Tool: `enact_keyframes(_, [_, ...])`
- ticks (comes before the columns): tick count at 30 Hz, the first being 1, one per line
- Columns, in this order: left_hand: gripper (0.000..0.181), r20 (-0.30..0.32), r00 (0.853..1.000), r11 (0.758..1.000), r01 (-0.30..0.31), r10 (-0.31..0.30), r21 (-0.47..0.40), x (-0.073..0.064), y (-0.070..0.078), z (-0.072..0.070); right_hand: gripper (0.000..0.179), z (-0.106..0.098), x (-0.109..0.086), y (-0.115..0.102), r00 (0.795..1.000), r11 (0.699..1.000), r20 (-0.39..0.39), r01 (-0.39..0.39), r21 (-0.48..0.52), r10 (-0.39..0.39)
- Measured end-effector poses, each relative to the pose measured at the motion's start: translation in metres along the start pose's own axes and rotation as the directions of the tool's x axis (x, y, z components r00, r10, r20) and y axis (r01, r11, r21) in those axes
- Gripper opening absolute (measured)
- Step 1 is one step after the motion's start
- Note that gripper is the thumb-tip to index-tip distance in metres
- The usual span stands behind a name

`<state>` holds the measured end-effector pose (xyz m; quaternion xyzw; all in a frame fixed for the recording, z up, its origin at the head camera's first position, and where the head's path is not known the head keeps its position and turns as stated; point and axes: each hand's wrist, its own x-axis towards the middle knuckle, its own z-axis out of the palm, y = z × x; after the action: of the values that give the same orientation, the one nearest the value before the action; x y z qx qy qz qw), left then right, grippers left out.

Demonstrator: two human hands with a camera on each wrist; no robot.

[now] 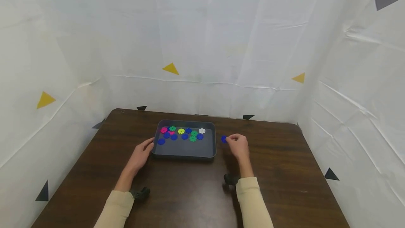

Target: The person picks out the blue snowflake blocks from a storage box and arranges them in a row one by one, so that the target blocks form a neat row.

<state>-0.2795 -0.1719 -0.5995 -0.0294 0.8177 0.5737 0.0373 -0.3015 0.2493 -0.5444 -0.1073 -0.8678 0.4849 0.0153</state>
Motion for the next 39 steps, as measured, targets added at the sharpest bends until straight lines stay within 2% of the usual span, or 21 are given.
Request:
enact_keyframes(3, [0.049, -0.002, 1.000, 1.000, -0.002, 0.002, 0.000, 0.002, -0.002, 0.000, 0.038, 0.002, 0.005, 0.006, 0.999, 0.998, 0.032, -0.040, 0.052, 0.038])
enact_keyframes(10, [0.049, 0.001, 1.000, 1.000, -0.027, 0.027, -0.006, 0.002, -0.004, 0.000, 0.034, 0.007, 0.018, 0.015, 0.993, 0.992, 0.083, -0.096, 0.082, 0.089])
enact_keyframes(13, [0.049, 0.002, 0.999, 0.999, -0.033, 0.033, -0.010, 0.002, -0.004, 0.001, 0.032, 0.009, 0.022, 0.017, 0.991, 0.993, 0.105, -0.090, 0.081, 0.081])
enact_keyframes(20, [0.050, 0.012, 1.000, 1.000, -0.018, 0.019, -0.012, 0.002, -0.004, 0.000, 0.028, 0.011, 0.029, 0.018, 0.991, 0.996, 0.101, -0.088, 0.030, 0.084])
enact_keyframes(29, [0.051, 0.011, 1.000, 1.000, -0.004, 0.004, -0.002, 0.001, -0.001, -0.004, 0.028, 0.010, 0.033, 0.017, 0.988, 0.994, 0.116, -0.102, 0.034, 0.098])
enact_keyframes(35, [0.050, 0.012, 1.000, 1.000, -0.009, 0.009, -0.002, 0.000, 0.000, -0.003, 0.030, 0.011, 0.032, 0.017, 0.991, 0.995, 0.084, -0.099, -0.026, 0.101])
enact_keyframes(39, [0.050, 0.021, 1.000, 1.000, -0.017, 0.017, 0.001, -0.001, 0.001, -0.004, 0.031, 0.012, 0.027, 0.019, 0.996, 0.997, 0.046, -0.079, -0.023, 0.080])
